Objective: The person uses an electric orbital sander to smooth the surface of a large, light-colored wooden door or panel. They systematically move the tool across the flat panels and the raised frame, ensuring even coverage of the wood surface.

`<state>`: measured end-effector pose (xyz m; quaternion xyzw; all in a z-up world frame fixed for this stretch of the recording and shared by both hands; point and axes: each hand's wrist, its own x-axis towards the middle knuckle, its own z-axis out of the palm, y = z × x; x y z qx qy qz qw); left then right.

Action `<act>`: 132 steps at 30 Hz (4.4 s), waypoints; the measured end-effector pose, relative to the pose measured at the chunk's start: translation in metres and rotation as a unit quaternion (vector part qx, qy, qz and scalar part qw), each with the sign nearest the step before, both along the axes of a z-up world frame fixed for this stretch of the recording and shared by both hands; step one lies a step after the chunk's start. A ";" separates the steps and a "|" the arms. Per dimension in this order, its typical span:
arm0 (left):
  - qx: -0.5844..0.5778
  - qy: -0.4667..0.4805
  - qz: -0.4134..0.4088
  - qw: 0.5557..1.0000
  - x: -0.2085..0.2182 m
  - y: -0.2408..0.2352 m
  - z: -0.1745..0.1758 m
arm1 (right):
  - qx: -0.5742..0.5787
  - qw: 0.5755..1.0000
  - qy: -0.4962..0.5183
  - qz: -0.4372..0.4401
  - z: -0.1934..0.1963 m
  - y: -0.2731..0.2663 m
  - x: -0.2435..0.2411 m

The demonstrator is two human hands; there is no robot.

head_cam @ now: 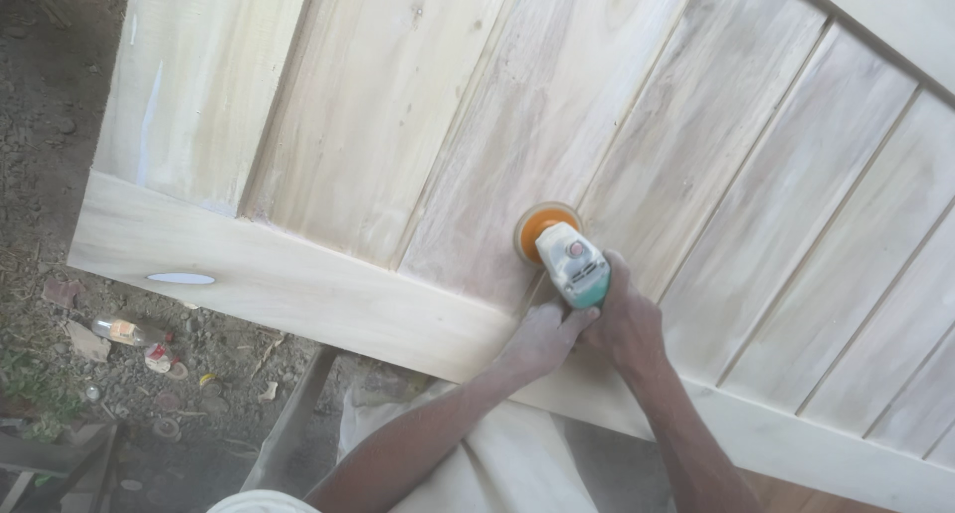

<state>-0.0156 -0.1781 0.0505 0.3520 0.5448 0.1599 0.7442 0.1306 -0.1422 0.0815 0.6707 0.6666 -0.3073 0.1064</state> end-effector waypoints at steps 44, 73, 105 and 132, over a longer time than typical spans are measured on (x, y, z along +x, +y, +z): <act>-0.001 0.021 0.027 0.999 -0.075 -0.075 -0.007 | -0.017 0.998 0.058 0.002 0.022 -0.048 -0.091; 0.033 0.075 -0.003 0.997 -0.041 0.005 0.003 | 0.028 0.999 0.015 -0.017 0.002 0.014 -0.050; -0.008 0.074 -0.087 0.993 -0.056 -0.065 0.000 | -0.039 0.999 0.037 0.001 0.016 -0.048 -0.062; 0.070 0.058 0.005 0.996 0.008 0.227 -0.037 | 0.060 0.998 0.011 0.024 -0.007 0.234 -0.013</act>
